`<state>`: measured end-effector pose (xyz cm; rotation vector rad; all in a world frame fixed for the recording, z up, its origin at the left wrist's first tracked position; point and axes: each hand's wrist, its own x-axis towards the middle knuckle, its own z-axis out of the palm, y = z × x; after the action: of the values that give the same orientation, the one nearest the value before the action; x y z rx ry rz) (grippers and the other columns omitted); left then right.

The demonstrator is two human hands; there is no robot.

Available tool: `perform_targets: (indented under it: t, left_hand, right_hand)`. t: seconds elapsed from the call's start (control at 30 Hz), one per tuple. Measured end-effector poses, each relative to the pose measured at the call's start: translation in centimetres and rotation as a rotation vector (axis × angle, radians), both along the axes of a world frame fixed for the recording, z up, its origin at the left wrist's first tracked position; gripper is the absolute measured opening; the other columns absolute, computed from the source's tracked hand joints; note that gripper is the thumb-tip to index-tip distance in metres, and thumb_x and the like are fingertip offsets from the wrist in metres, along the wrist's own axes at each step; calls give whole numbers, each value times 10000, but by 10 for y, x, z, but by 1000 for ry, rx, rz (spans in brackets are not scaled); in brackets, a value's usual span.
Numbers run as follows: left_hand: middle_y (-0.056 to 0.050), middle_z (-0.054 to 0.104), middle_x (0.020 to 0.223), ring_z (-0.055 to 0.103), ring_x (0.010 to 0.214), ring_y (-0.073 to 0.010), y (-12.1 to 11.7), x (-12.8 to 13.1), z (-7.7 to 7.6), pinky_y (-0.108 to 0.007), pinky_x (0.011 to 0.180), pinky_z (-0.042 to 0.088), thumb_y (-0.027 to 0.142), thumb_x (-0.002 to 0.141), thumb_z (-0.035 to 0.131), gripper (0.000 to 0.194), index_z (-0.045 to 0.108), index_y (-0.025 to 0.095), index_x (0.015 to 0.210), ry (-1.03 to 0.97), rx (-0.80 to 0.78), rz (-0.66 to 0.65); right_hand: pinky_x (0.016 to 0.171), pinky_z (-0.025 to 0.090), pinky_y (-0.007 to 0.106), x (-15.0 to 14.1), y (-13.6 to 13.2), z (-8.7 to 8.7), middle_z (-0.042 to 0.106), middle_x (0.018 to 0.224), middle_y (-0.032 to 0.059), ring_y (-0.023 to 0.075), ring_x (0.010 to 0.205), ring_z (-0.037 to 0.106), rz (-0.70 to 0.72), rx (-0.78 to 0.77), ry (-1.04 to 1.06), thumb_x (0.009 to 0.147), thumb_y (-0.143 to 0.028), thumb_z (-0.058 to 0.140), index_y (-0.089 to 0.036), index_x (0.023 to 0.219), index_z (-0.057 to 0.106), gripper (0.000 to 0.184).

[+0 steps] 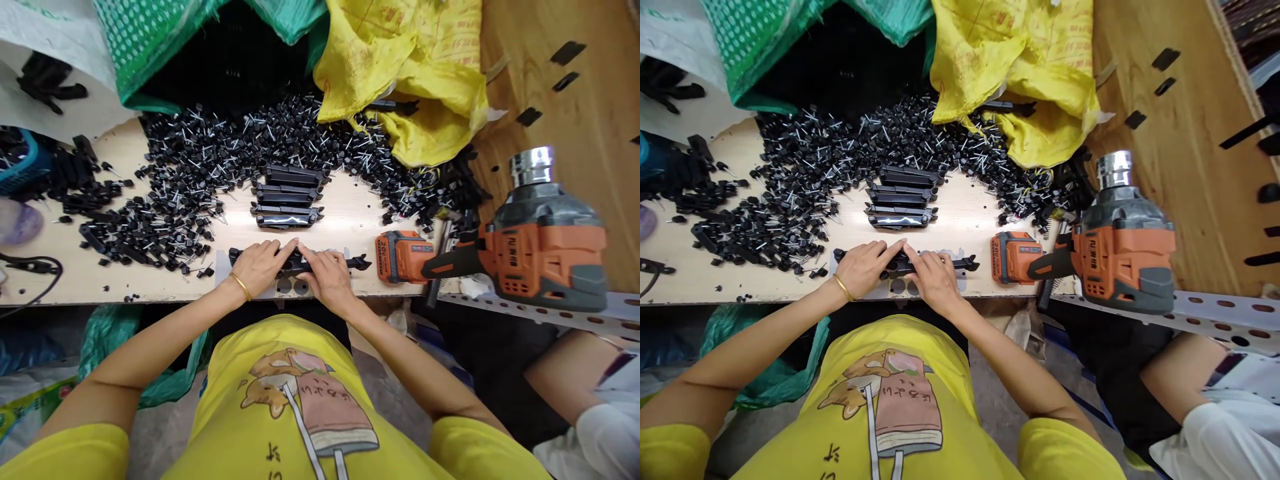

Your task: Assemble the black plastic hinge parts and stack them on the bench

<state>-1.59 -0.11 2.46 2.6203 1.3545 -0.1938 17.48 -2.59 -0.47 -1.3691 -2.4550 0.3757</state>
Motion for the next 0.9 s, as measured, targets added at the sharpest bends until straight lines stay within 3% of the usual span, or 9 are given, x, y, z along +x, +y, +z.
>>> perform_targets:
  t: [0.2, 0.3, 0.37, 0.43, 0.53, 0.6, 0.7, 0.9]
  left_hand:
    - [-96, 635, 954, 643, 784, -231, -1, -16, 3, -297, 648, 458, 415, 830, 551, 661, 335, 201, 1416, -3, -134, -32]
    - [-79, 646, 909, 647, 760, -217, 0, -29, 4, -279, 634, 467, 448, 823, 539, 669, 336, 229, 1421, -68, -113, -91]
    - [-52, 657, 839, 645, 708, -192, -3, -34, 6, -256, 603, 471, 443, 808, 539, 637, 389, 246, 1395, -220, -154, -125]
    - [-29, 674, 790, 636, 637, -165, -12, -32, 10, -241, 573, 480, 455, 769, 561, 611, 471, 251, 1338, -512, -276, -131]
    - [-46, 712, 854, 648, 630, -164, -38, -19, 18, -255, 596, 518, 477, 719, 614, 575, 572, 231, 1237, -1018, -431, 8]
    - [-76, 715, 952, 678, 722, -193, -56, -9, 24, -279, 655, 542, 497, 730, 625, 522, 619, 219, 1171, -1223, -428, 172]
    - [-103, 705, 1025, 684, 860, -228, -73, -5, 29, -317, 739, 554, 541, 761, 601, 469, 666, 215, 1091, -1298, -398, 359]
    - [-126, 679, 1103, 610, 1083, -305, -74, -7, 33, -425, 948, 491, 613, 721, 618, 545, 691, 192, 1060, -1284, -536, 492]
  right_hand:
    - [751, 382, 320, 9, 7, 15, 661, 910, 119, 210, 814, 581, 224, -37, -49, 935, -427, 404, -96, 1322, 423, 510]
    - [636, 369, 285, 22, 6, 27, 659, 770, 103, 189, 642, 573, 225, -113, -160, 922, -480, 403, -107, 1097, 559, 440]
    - [544, 308, 246, 28, 2, 38, 585, 589, 40, 146, 495, 489, 216, -242, -182, 897, -523, 428, -129, 892, 587, 425]
    - [486, 250, 218, 30, -4, 50, 465, 482, -28, 96, 420, 383, 221, -440, -27, 856, -572, 465, -158, 739, 550, 439]
    - [441, 218, 193, 24, -14, 69, 347, 476, -67, 53, 421, 284, 175, -739, 382, 803, -595, 513, -184, 609, 446, 460]
    - [434, 214, 188, 16, -22, 76, 315, 501, -66, 50, 451, 265, 115, -862, 571, 785, -588, 531, -190, 578, 396, 469]
    - [442, 202, 192, 5, -31, 75, 277, 527, -63, 55, 491, 247, 30, -961, 687, 764, -588, 548, -189, 560, 368, 482]
    - [461, 174, 206, -12, -44, 70, 255, 553, -58, 60, 525, 222, -139, -1059, 828, 735, -618, 573, -186, 571, 371, 505]
